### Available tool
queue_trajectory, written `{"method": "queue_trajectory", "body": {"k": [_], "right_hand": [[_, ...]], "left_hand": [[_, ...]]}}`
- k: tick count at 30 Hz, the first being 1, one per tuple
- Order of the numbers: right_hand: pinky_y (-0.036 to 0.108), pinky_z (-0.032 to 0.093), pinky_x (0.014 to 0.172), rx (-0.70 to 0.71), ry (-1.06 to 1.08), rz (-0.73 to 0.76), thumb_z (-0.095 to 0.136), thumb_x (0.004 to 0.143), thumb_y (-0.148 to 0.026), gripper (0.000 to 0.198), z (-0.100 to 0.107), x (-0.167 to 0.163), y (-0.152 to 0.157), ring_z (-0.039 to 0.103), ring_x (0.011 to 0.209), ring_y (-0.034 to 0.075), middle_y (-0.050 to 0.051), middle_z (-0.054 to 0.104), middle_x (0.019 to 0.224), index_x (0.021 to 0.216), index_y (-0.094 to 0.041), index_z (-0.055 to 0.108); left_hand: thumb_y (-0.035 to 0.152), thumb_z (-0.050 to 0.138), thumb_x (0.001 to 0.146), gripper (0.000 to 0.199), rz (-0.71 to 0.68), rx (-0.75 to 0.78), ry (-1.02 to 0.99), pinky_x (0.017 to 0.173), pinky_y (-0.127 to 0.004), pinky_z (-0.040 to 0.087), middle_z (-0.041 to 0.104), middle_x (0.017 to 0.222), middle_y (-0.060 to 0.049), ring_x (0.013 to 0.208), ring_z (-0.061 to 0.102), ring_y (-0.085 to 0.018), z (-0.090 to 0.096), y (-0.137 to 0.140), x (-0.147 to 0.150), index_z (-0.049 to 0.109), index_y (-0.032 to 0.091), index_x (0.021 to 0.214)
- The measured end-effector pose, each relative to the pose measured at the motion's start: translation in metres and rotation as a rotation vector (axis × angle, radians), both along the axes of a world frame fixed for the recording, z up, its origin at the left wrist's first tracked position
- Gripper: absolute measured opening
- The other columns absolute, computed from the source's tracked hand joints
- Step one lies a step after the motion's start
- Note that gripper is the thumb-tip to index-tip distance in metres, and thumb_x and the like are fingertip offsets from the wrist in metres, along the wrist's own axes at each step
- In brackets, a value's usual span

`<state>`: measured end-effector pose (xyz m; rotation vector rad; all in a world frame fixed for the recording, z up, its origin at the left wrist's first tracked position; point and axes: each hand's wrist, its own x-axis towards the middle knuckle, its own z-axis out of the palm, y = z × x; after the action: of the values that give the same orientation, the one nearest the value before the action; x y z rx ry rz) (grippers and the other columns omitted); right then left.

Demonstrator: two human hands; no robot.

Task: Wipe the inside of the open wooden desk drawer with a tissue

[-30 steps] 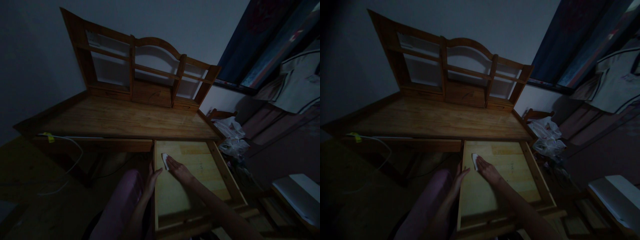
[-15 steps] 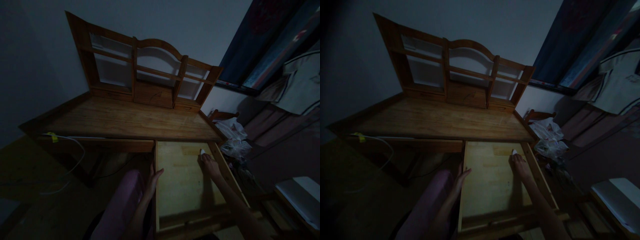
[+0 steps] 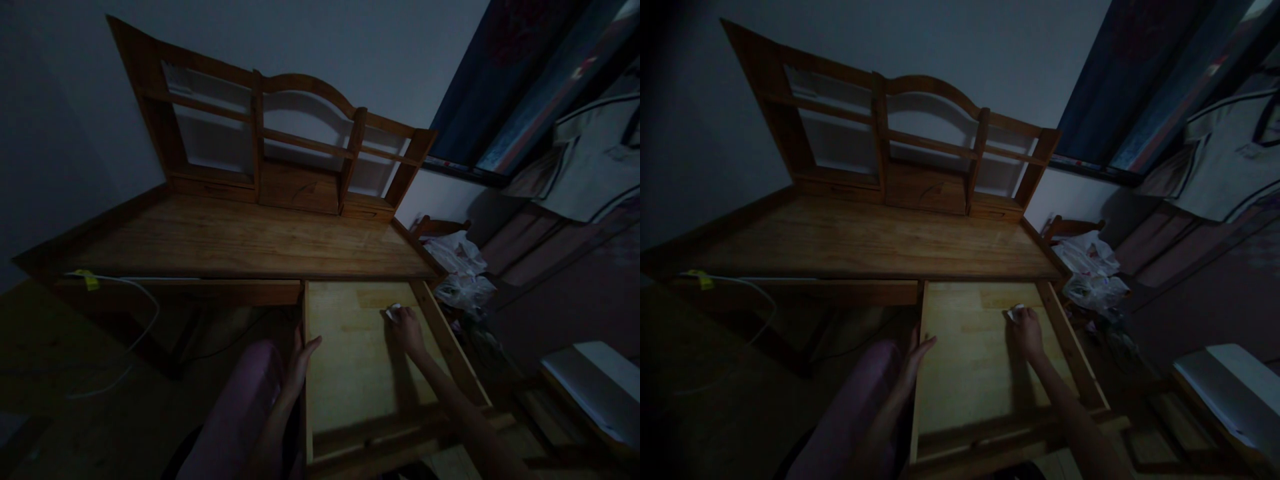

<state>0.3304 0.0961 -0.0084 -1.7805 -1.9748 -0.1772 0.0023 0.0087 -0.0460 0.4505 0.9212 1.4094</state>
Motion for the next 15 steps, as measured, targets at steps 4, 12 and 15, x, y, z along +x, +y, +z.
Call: {"method": "queue_trajectory", "body": {"k": [4,12,15], "right_hand": [[0.034,0.049,0.084,-0.033,0.239,0.054,0.051,0.074,-0.016,0.026,0.002,-0.056,0.020,0.060,0.089,0.022,0.011,0.064,0.100,0.097,-0.015,0.063],[0.029,0.050,0.071,-0.114,0.622,0.125,0.047,0.082,-0.030,0.026,0.000,-0.196,0.064,0.062,0.078,0.018,0.006,0.068,0.089,0.101,-0.016,0.058],[0.030,0.050,0.077,-0.146,0.690,0.211,0.046,0.080,-0.025,0.030,-0.002,-0.234,0.071,0.062,0.086,0.019,0.008,0.068,0.098,0.106,-0.017,0.058]], "left_hand": [[0.037,0.076,0.072,0.084,-0.008,0.011,0.018,0.087,-0.040,0.053,0.064,0.127,-0.011,0.105,0.068,-0.029,0.001,-0.001,-0.001,0.035,0.029,0.146],[0.038,0.077,0.072,0.083,-0.009,0.013,0.061,0.090,-0.040,0.053,0.065,0.125,-0.009,0.107,0.067,-0.028,0.003,-0.001,-0.001,0.038,0.030,0.144],[0.038,0.078,0.070,0.083,0.009,-0.008,0.085,0.092,-0.041,0.052,0.065,0.126,-0.009,0.109,0.066,-0.029,-0.002,0.001,-0.001,0.040,0.030,0.143]]}}
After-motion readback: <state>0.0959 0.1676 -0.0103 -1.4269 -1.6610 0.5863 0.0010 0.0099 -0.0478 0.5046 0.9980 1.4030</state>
